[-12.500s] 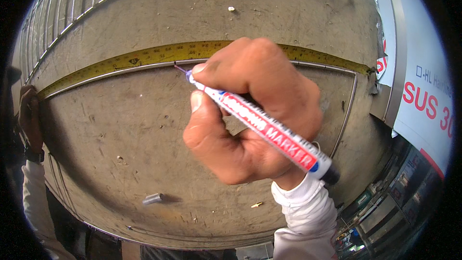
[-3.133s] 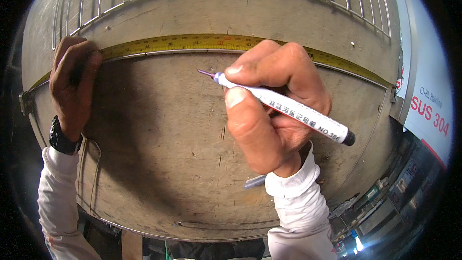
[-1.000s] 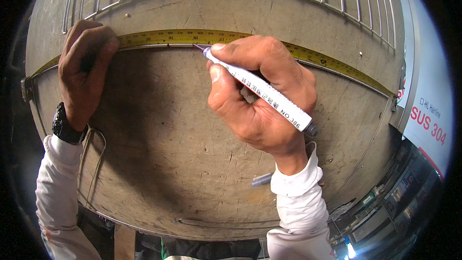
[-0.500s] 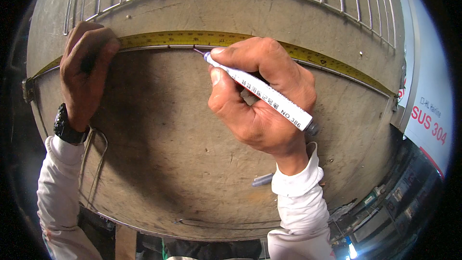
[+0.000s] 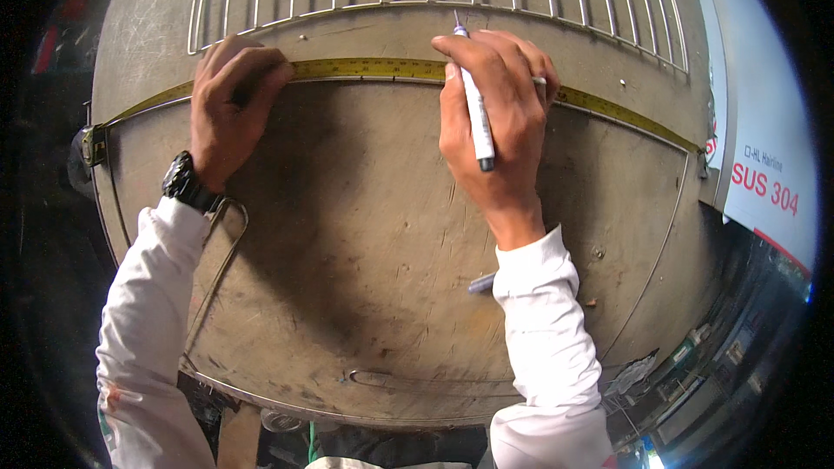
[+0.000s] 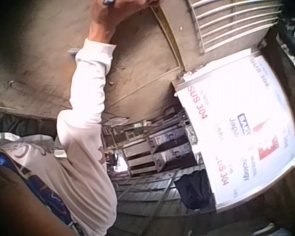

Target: The person measures a curved metal sheet with a tape measure and marks it with a marker. They then arrange several metal rods on the sheet and mark additional points.

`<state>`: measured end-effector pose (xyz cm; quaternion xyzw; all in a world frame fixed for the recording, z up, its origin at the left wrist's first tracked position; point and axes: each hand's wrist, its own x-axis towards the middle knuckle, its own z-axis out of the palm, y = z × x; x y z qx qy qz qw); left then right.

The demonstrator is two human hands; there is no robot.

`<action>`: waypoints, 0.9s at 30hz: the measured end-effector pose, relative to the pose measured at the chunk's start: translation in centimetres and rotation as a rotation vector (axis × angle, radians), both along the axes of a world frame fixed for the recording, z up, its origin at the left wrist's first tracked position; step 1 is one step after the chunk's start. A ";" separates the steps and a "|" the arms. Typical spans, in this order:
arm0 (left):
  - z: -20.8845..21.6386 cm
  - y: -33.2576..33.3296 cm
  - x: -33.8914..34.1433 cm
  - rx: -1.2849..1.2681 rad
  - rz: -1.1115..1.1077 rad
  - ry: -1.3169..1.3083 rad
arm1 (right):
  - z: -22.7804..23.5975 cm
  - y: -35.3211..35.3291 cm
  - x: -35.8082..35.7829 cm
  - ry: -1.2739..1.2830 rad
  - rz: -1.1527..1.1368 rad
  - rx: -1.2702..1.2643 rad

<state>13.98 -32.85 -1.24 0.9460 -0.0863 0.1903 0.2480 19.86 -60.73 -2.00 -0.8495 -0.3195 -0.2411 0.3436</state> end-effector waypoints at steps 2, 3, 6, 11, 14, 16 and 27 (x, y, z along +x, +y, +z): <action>0.2 -0.1 0.0 -0.015 0.002 0.005 | 0.4 0.0 0.1 0.016 -0.026 -0.039; 0.4 -0.1 0.1 -0.016 0.002 -0.001 | 0.6 0.0 0.1 0.023 -0.028 -0.031; -0.1 -0.2 0.1 -0.020 0.012 -0.016 | 0.2 0.1 0.2 0.041 -0.032 -0.010; -0.1 -0.2 0.0 -0.019 0.020 -0.038 | 0.1 0.2 0.1 0.066 -0.030 -0.035; -0.2 -0.4 0.0 -0.032 0.021 -0.044 | 0.4 0.2 0.0 0.087 -0.041 -0.039; -0.2 -0.4 0.0 -0.041 0.021 -0.047 | 0.5 0.1 -0.1 0.115 -0.062 -0.035; -0.1 -0.3 -0.1 -0.048 0.027 -0.035 | 0.3 0.3 0.0 0.123 -0.107 -0.038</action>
